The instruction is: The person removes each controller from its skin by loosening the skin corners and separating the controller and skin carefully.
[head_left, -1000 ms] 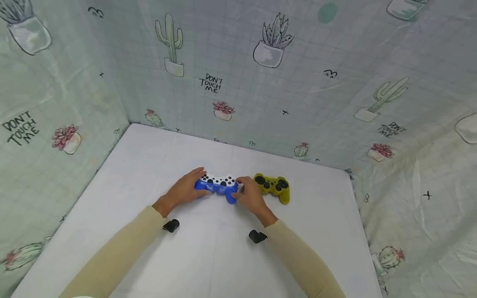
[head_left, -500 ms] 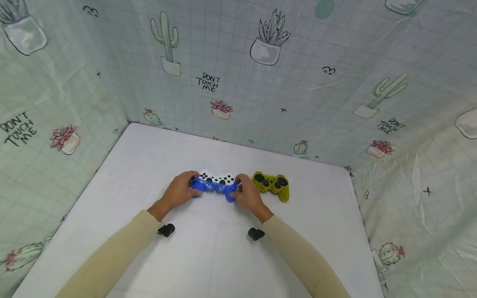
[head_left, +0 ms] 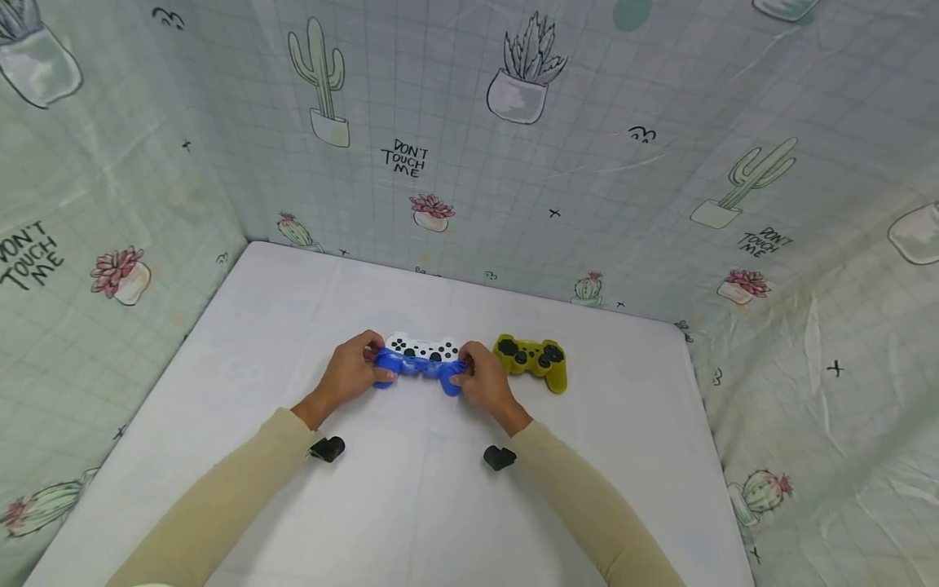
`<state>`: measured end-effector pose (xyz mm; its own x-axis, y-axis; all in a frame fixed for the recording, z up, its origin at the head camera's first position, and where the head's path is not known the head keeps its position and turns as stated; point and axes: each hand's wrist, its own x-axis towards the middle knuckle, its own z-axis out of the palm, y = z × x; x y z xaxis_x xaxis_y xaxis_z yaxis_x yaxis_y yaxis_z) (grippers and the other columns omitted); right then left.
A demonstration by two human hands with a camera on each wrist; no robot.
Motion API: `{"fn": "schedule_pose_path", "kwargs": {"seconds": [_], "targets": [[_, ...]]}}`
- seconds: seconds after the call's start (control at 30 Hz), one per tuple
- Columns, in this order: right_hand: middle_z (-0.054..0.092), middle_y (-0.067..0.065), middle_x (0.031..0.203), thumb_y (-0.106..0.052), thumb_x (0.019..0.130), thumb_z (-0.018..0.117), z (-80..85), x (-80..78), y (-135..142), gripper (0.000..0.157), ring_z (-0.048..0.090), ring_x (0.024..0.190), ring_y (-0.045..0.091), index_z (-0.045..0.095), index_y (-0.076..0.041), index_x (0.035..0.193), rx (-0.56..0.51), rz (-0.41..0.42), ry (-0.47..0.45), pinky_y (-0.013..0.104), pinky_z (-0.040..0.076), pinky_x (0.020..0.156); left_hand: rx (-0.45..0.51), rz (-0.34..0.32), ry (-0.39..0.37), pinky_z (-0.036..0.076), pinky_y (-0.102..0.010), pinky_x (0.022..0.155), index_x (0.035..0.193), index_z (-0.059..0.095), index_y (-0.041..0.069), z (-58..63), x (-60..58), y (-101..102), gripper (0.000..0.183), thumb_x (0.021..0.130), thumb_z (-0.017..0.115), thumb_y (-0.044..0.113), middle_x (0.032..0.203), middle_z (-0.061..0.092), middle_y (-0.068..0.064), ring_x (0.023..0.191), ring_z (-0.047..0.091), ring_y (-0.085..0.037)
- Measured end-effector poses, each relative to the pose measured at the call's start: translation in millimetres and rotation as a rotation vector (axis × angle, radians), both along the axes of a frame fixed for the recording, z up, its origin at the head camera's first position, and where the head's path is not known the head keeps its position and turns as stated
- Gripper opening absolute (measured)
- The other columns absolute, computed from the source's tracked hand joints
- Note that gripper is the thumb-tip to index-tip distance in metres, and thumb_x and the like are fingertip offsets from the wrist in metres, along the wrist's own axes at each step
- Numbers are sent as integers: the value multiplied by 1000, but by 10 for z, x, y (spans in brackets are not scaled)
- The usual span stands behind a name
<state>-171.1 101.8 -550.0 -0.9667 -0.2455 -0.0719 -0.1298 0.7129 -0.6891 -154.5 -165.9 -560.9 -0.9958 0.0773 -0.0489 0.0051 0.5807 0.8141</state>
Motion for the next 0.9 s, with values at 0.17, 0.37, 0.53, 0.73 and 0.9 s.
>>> {"fn": "schedule_pose_path", "kwargs": {"seconds": [0.17,0.37,0.53,0.73,0.9], "targets": [[66,7,102,-6,89,81,-15,-4,13,22,57,91,19,66,-7,106,38,24,39,33,53,85,8,-3,-19,53,-44,91,114,61,7,-6,-13,6,46,79,91,11,113,71,-18,103,66,-32],[62,4,94,-5,89,81,-37,-17,-36,17,55,88,17,65,-8,96,57,50,86,30,51,82,-10,-12,-2,47,-36,84,108,60,9,-12,-29,-39,41,80,90,12,102,68,-12,93,61,-26],[61,6,102,-8,92,78,-28,-12,-48,16,56,92,18,64,-8,101,91,62,73,32,52,84,10,3,27,51,-41,87,110,61,4,-50,-25,-19,40,82,88,10,106,65,-15,98,60,-30],[54,5,128,-19,92,81,-36,42,-9,38,56,106,18,58,-10,121,117,46,-4,35,55,98,66,10,66,55,-48,105,128,58,-1,-144,19,42,50,85,84,4,132,59,-19,126,60,-36],[53,5,123,-17,87,86,-64,70,4,47,55,106,19,54,-11,121,117,71,-12,35,53,98,89,32,109,57,-50,101,124,62,-1,-155,7,60,51,80,87,1,124,65,-19,118,64,-36]]}}
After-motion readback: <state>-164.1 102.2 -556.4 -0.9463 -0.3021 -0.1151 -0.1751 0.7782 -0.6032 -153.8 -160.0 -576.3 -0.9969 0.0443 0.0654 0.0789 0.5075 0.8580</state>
